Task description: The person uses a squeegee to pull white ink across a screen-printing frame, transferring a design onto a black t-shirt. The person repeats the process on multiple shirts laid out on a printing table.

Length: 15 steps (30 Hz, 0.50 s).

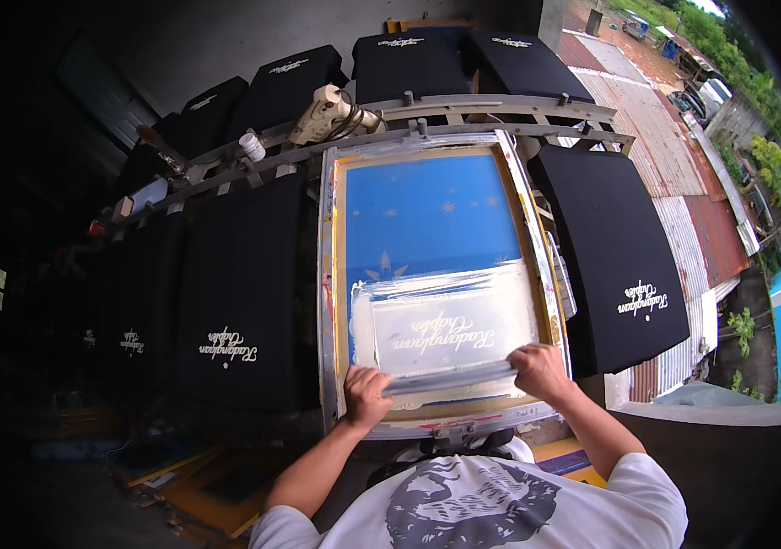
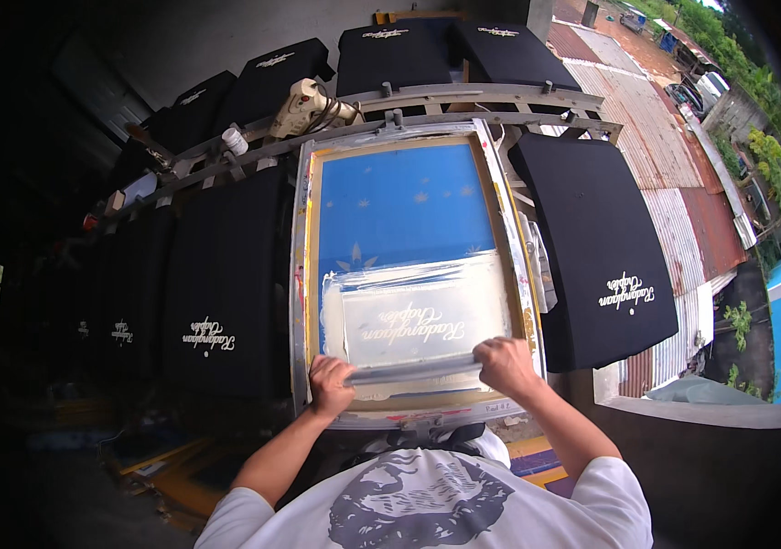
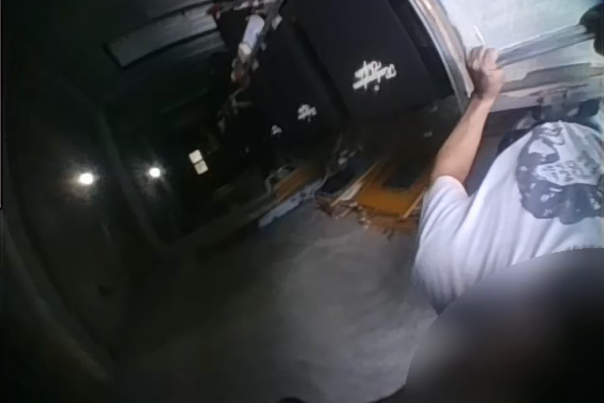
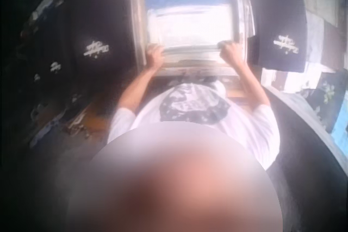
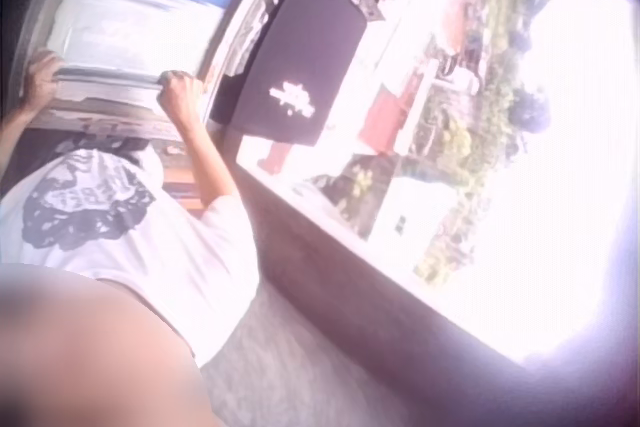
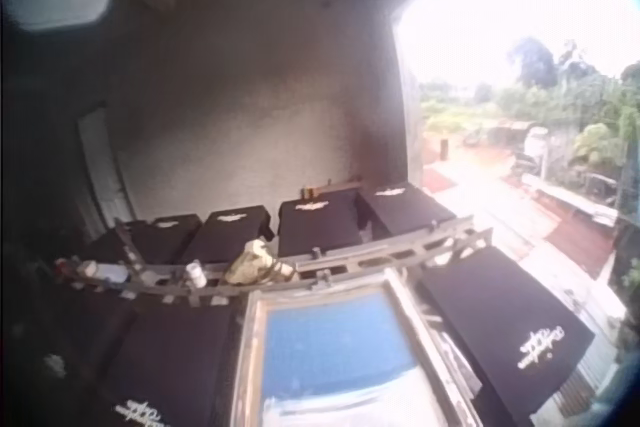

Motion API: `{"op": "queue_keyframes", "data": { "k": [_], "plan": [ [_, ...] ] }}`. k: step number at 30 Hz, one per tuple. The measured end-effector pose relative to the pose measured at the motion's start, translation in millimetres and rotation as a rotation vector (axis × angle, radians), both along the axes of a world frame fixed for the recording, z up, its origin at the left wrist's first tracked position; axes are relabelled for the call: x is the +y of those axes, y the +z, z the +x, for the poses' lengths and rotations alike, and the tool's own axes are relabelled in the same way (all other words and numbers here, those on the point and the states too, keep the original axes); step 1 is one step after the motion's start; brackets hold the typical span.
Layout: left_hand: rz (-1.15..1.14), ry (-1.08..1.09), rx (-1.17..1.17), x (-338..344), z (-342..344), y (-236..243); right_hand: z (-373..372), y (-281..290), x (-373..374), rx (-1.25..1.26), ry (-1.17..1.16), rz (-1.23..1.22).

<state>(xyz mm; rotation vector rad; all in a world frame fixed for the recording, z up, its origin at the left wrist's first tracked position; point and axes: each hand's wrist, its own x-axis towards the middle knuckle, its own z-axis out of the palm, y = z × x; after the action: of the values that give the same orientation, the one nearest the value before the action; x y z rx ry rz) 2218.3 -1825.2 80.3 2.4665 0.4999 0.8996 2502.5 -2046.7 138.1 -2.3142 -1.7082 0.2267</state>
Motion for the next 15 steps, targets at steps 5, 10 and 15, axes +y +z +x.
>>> {"op": "queue_keyframes", "data": {
  "k": [5,10,15],
  "plan": [
    [0.173,0.113,-0.164,106,107,-8,89,-8,109,-0.145,-0.049,0.124],
    [0.137,0.07,-0.119,67,72,-27,62,-41,66,-0.11,-0.031,0.245],
    [0.006,0.028,-0.06,-33,-21,-14,-37,-24,-35,-0.037,-0.035,0.26]
  ]
}}
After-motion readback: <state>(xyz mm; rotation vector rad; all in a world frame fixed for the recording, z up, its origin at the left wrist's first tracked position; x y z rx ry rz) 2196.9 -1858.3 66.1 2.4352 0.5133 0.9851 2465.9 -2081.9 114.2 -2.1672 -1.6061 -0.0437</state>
